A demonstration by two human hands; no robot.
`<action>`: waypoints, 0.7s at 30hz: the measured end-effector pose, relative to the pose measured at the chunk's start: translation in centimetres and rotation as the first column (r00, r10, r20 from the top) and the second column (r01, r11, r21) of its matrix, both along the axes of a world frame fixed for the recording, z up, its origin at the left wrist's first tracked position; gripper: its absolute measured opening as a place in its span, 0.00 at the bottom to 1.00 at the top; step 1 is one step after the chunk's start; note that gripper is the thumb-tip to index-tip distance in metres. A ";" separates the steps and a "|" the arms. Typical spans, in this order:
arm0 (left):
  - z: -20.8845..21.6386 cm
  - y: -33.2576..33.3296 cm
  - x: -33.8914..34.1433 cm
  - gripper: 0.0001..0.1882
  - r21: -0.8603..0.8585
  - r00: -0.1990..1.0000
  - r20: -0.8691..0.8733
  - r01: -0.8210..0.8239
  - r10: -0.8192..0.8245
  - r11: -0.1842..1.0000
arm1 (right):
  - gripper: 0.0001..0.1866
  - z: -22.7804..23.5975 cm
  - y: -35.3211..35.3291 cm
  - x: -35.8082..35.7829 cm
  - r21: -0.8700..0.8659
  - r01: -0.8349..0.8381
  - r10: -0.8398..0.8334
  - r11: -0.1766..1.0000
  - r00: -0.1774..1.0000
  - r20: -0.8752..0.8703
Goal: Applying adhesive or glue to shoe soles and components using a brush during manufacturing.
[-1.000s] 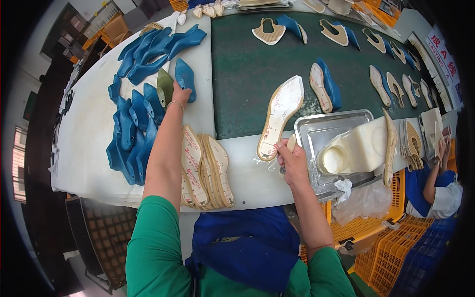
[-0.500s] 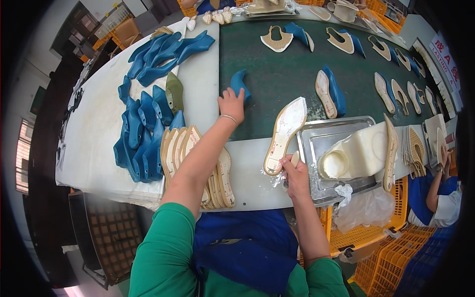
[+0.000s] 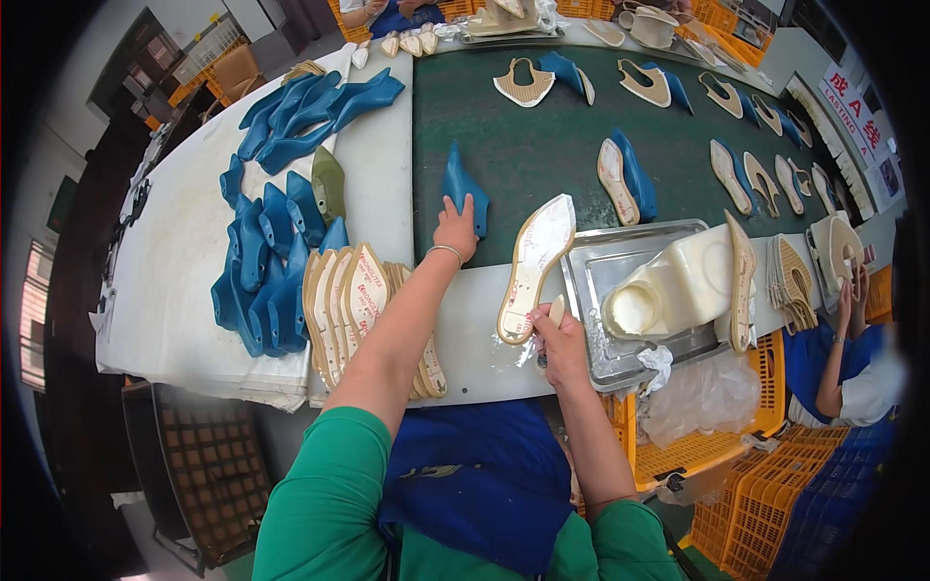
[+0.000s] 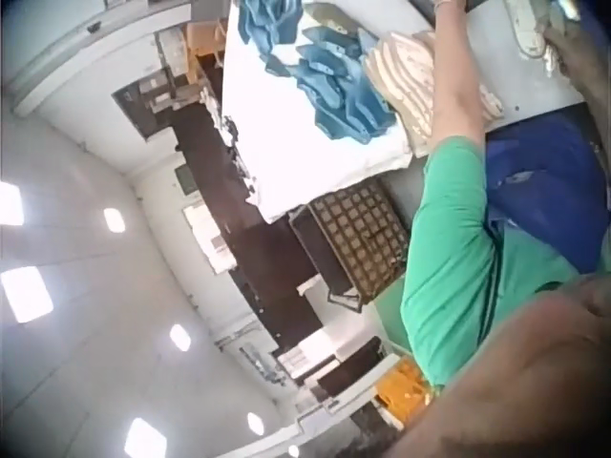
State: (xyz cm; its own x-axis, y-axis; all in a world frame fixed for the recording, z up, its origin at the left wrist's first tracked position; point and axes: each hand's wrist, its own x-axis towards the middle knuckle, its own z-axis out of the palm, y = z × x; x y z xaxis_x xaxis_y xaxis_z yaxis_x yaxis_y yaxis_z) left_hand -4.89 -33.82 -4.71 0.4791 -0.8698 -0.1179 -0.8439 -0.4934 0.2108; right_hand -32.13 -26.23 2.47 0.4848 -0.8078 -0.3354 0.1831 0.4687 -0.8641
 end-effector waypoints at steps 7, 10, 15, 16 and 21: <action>4.7 3.6 -0.7 0.21 -0.415 0.876 -0.428 0.030 -0.224 0.909 | 0.05 0.4 -0.6 0.0 0.046 0.042 -0.045 0.998 0.997 0.070; 9.2 9.4 -4.3 0.18 -0.269 0.263 -0.938 -0.138 -0.226 0.953 | 0.06 0.5 -0.4 0.3 -0.023 0.078 -0.076 0.997 0.994 0.078; 10.4 16.5 -7.3 0.20 -0.213 -0.046 -0.972 -0.239 -0.230 0.947 | 0.06 2.3 1.1 1.7 -0.092 0.049 -0.042 0.995 0.996 0.077; 10.6 17.2 -7.8 0.20 -0.195 -0.112 -0.966 -0.276 -0.233 0.941 | 0.06 2.9 1.6 1.6 -0.104 0.005 0.002 0.995 0.998 0.064; 12.2 18.9 -9.6 0.22 -0.290 -0.136 -0.919 -0.399 -0.369 0.870 | 0.07 4.6 4.0 2.0 -0.239 -0.231 0.226 0.943 0.973 -0.046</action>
